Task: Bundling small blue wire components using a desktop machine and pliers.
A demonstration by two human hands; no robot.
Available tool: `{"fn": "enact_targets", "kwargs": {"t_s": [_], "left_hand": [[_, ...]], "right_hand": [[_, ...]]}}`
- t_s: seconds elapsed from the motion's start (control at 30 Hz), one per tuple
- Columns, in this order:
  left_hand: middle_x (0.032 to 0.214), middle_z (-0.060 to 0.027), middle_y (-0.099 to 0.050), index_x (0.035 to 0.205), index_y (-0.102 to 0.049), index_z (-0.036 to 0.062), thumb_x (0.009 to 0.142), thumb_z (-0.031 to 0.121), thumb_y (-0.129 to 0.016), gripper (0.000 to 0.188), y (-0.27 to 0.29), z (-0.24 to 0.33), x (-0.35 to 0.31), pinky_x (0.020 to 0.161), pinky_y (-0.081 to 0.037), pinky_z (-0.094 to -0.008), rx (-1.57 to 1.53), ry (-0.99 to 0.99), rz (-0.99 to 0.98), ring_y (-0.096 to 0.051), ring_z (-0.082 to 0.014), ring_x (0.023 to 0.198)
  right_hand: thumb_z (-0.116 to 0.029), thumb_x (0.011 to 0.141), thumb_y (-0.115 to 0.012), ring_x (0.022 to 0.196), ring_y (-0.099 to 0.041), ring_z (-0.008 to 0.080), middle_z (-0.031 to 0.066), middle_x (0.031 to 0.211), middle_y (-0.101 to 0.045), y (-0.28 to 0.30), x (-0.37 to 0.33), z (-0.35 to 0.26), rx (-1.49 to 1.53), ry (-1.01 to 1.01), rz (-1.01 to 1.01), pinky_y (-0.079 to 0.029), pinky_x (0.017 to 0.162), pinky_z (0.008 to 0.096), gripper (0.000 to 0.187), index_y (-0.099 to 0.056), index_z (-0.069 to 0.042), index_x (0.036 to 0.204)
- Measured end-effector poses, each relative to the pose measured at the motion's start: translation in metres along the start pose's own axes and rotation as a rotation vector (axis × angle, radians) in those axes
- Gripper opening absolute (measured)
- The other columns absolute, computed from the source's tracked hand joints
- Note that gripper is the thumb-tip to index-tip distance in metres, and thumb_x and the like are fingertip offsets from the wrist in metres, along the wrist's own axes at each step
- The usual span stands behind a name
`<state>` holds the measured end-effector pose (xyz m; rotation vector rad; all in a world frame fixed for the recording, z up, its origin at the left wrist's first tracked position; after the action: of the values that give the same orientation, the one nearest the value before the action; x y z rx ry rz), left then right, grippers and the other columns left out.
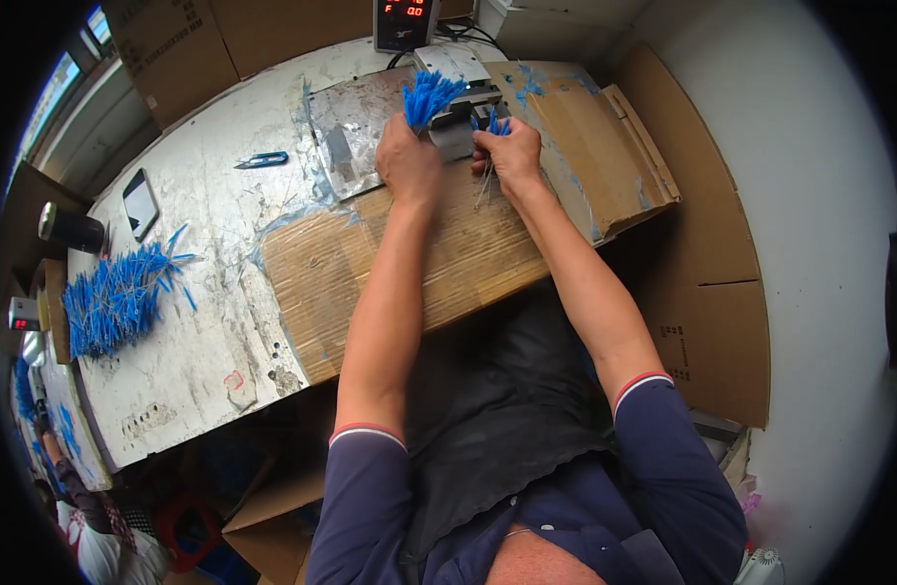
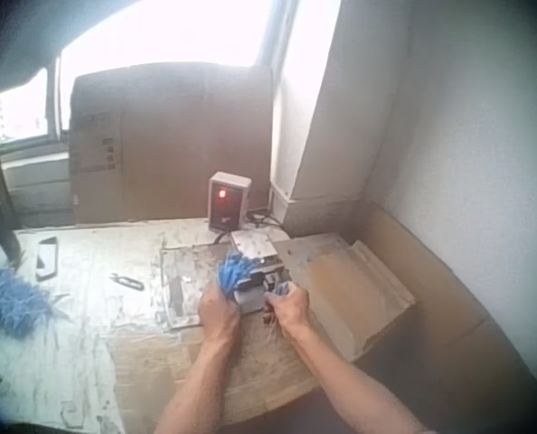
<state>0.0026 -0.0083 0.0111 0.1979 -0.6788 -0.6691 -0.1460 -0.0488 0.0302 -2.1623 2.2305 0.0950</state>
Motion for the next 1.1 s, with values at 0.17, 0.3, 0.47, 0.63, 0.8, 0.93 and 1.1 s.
{"fn": "enact_targets", "kwargs": {"t_s": [0.17, 0.3, 0.47, 0.63, 0.8, 0.93, 1.1], "left_hand": [[0.090, -0.0195, -0.068, 0.098, -0.061, 0.0055, 0.089, 0.016, -0.067, 0.015, -0.001, -0.004, 0.000, 0.075, -0.048, -0.0507, -0.008, 0.023, -0.012, -0.065, -0.0427, 0.087], [0.091, -0.0193, -0.068, 0.097, -0.061, 0.0057, 0.089, 0.017, -0.068, 0.015, 0.000, -0.003, 0.000, 0.075, -0.048, -0.0506, -0.021, 0.031, -0.008, -0.065, -0.0426, 0.087], [0.090, -0.0183, -0.066, 0.095, -0.061, 0.0049, 0.086, 0.011, -0.066, 0.012, -0.002, -0.001, 0.000, 0.076, -0.048, -0.0500, -0.016, 0.015, -0.009, -0.064, -0.0413, 0.087], [0.090, -0.0175, -0.065, 0.093, -0.060, 0.0044, 0.084, 0.005, -0.064, 0.010, -0.001, -0.004, 0.002, 0.080, -0.046, -0.0488, 0.035, -0.053, 0.073, -0.062, -0.0398, 0.088], [0.090, -0.0158, -0.066, 0.091, -0.060, 0.0051, 0.083, 0.006, -0.064, 0.009, -0.001, 0.002, -0.001, 0.080, -0.045, -0.0480, 0.005, -0.028, -0.060, -0.063, -0.0380, 0.089], [0.088, -0.0208, -0.068, 0.095, -0.063, 0.0047, 0.086, 0.015, -0.068, 0.014, -0.001, -0.001, 0.000, 0.075, -0.047, -0.0529, 0.024, -0.073, -0.072, -0.065, -0.0435, 0.085], [0.089, -0.0195, -0.069, 0.092, -0.064, 0.0048, 0.085, 0.013, -0.067, 0.011, -0.003, 0.000, 0.000, 0.075, -0.048, -0.0527, 0.048, -0.076, -0.094, -0.065, -0.0431, 0.085]], "right_hand": [[0.001, 0.080, -0.074, 0.047, -0.062, 0.0168, 0.0102, 0.066, -0.064, -0.009, 0.009, -0.005, -0.144, 0.037, 0.077, -0.053, 0.039, 0.0313, 0.020, -0.055, 0.000, 0.082], [0.001, 0.079, -0.074, 0.049, -0.067, 0.0210, 0.0138, 0.068, -0.067, -0.014, 0.013, -0.007, -0.238, 0.032, 0.129, -0.053, 0.036, 0.0346, 0.018, -0.057, 0.005, 0.085], [-0.002, 0.079, -0.078, 0.049, -0.068, 0.0215, 0.0141, 0.068, -0.067, -0.016, 0.021, -0.005, -0.287, 0.028, 0.186, -0.053, 0.035, 0.0358, 0.023, -0.057, 0.005, 0.085], [-0.004, 0.080, -0.078, 0.049, -0.066, 0.0199, 0.0135, 0.068, -0.067, -0.021, 0.015, -0.004, -0.178, 0.010, 0.186, -0.054, 0.035, 0.0346, 0.024, -0.056, 0.004, 0.082], [-0.004, 0.085, -0.073, 0.056, -0.065, 0.0169, 0.0111, 0.075, -0.067, -0.013, 0.012, 0.002, 0.079, 0.017, 0.101, -0.057, 0.043, 0.0333, 0.018, -0.057, 0.003, 0.089], [-0.003, 0.087, -0.069, 0.064, -0.066, 0.0166, 0.0118, 0.082, -0.068, -0.006, 0.005, 0.010, 0.232, 0.091, 0.002, -0.060, 0.051, 0.0316, 0.017, -0.057, 0.004, 0.098], [-0.002, 0.089, -0.066, 0.064, -0.066, 0.0169, 0.0125, 0.083, -0.069, 0.003, -0.009, 0.018, 0.194, 0.062, -0.095, -0.060, 0.053, 0.0310, 0.015, -0.059, 0.005, 0.101]]}}
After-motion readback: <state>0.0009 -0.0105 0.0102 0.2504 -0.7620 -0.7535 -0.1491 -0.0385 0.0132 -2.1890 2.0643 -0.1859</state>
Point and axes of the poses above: each hand's wrist, its own x-axis towards the middle knuckle, its own y-axis out of the back of the hand, z = x × y, the point moved 2 cm from there along x, towards the middle knuckle
